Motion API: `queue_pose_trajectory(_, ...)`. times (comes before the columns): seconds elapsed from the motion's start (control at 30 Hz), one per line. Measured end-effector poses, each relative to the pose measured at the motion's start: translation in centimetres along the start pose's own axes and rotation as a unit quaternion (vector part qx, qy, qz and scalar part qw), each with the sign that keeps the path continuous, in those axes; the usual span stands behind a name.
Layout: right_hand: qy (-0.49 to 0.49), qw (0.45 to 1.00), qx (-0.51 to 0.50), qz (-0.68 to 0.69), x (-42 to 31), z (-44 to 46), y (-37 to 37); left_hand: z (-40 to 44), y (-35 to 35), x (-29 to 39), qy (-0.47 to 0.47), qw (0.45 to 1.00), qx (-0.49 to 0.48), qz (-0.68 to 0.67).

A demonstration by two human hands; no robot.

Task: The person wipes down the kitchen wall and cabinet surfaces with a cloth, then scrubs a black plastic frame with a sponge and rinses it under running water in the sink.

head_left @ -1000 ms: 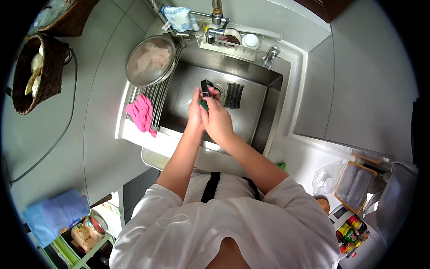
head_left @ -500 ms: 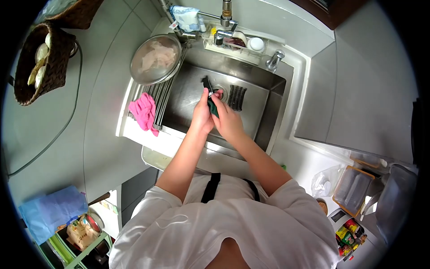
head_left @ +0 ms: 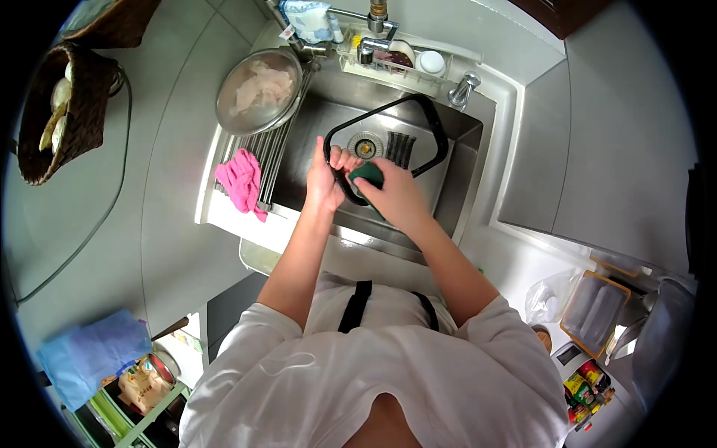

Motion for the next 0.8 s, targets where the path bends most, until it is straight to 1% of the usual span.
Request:
queue_pose_trajectory(0.03,-0.019,1.0,-0.001,0.007,-0.1,0.2,0.6,0.0,0.4,-0.1,0.008,1.0,0.005,-0.002)
queue_pose_trajectory(0.07,-0.039,0.999,-0.002,0.013,-0.3,0.4,1.1,0.3,-0.1,-0.4,-0.006,0.999,-0.052,-0.005)
queue_pose_trajectory(0.1,-0.058,0.998,-0.004,0.02,-0.6,0.6,1.6,0.3,0.2,-0.5,-0.003,1.0,-0.031,0.0)
queue_pose_trajectory(0.17,-0.061,0.998,0.017,0.014,-1.3,1.2,1.7,0.1,0.7,-0.7,0.005,1.0,0.012,0.011)
queue_pose_trajectory(0.2,-0.061,0.998,0.019,0.003,-1.7,1.5,1.7,0.0,1.0,-0.4,0.016,0.999,-0.023,0.025)
queue_pose_trajectory(0.3,-0.076,0.996,0.029,-0.019,-2.3,1.2,2.2,0.4,1.4,0.5,0.072,0.995,-0.04,0.064)
queue_pose_trajectory(0.33,-0.086,0.995,0.033,-0.024,-2.4,1.0,2.4,0.4,1.6,0.8,0.076,0.994,-0.033,0.069)
queue_pose_trajectory(0.43,-0.078,0.987,-0.041,-0.133,-1.0,-0.4,3.4,-0.1,2.0,1.9,0.086,0.993,-0.006,0.083)
queue_pose_trajectory(0.47,-0.086,0.976,-0.08,-0.184,-0.5,-1.0,3.4,0.0,1.8,2.6,0.087,0.993,0.003,0.083)
queue_pose_trajectory(0.5,-0.08,0.977,-0.094,-0.175,0.0,-1.1,3.2,0.0,2.2,3.3,0.096,0.99,-0.029,0.098)
queue_pose_trajectory(0.57,-0.067,0.978,-0.122,-0.158,1.0,-1.3,2.9,-0.1,2.6,3.2,0.083,0.991,-0.045,0.098)
queue_pose_trajectory(0.6,-0.082,0.977,-0.13,-0.145,0.4,-1.2,2.8,-0.2,2.5,3.0,0.082,0.99,-0.043,0.102)
queue_pose_trajectory(0.7,-0.118,0.986,-0.098,-0.058,-1.1,0.1,2.6,-0.2,2.9,2.2,0.079,0.991,-0.033,0.106)
queue_pose_trajectory(0.77,-0.142,0.987,-0.068,-0.034,-2.3,1.3,2.2,-0.8,3.7,1.7,0.078,0.992,-0.017,0.095)
queue_pose_trajectory(0.8,-0.154,0.986,-0.054,-0.021,-2.9,1.9,2.2,-0.6,3.6,1.4,0.068,0.992,-0.037,0.096)
Point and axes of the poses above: each hand's wrist, its own z-axis towards the middle knuckle, its own y-axis out of the palm, x = y × z, the point moved 7 cm from there along z, towards the middle knuckle, and after that the axes turned 4 degrees about z, right-handed, at the moved point
